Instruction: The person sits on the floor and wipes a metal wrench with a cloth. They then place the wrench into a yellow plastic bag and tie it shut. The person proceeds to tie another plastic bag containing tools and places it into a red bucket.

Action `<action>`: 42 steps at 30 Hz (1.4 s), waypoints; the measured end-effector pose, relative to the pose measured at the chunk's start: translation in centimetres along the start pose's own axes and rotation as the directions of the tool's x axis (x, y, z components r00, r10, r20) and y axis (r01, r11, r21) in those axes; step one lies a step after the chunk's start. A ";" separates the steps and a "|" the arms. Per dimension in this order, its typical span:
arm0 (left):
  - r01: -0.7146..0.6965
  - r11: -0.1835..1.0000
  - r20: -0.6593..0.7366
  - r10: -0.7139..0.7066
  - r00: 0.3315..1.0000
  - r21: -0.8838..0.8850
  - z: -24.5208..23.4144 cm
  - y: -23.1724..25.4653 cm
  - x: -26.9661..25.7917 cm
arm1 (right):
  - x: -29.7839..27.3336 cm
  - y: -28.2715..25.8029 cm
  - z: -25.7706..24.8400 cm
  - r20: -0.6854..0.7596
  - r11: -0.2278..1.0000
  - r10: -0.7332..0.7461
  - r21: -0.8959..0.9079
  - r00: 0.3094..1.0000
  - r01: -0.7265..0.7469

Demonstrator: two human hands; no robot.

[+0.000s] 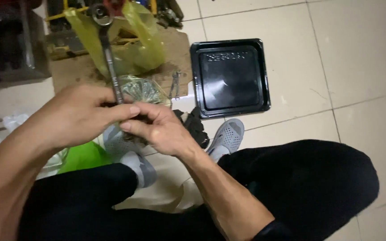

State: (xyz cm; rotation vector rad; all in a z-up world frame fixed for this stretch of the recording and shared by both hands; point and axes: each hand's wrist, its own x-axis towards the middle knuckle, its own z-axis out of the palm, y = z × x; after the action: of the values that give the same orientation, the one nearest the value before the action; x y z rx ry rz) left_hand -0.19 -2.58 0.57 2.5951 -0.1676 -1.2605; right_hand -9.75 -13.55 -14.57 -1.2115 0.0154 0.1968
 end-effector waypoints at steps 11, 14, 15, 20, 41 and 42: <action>0.085 0.900 -0.164 -0.170 0.972 -0.428 -0.6 2.3 -2.7 | 0.0 7.6 -9.2 -0.379 0.387 0.421 -0.747 0.824 -0.541; -0.002 0.825 -0.199 -0.134 0.971 -0.565 -0.6 2.2 -2.6 | -2.5 14.7 -10.6 -0.486 -0.050 0.349 -0.864 0.801 -0.502; -0.025 0.824 -0.206 -0.113 0.972 -0.566 -0.6 2.1 -2.7 | -3.5 16.8 -10.5 -0.480 -0.101 0.329 -0.874 0.813 -0.475; -0.051 0.800 -0.175 -0.067 0.982 -0.597 -1.0 1.7 -2.8 | -4.6 21.2 -13.3 -0.516 -0.098 0.246 -0.855 0.820 -0.509; -0.198 0.562 -0.111 0.185 0.976 -0.803 -0.6 0.0 -2.4 | -3.7 11.7 -13.6 -0.736 0.240 0.227 -0.593 0.638 -0.769; -0.227 0.550 -0.121 0.222 0.968 -0.804 -0.5 -0.2 -2.3 | -4.0 13.0 -13.7 -0.669 0.148 0.121 -0.719 0.734 -0.680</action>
State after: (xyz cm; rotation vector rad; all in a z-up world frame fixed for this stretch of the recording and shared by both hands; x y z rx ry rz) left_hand -1.24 -1.80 2.53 1.6894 0.0794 -0.9121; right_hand -14.46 -22.50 -31.03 -2.5145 0.8329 0.4520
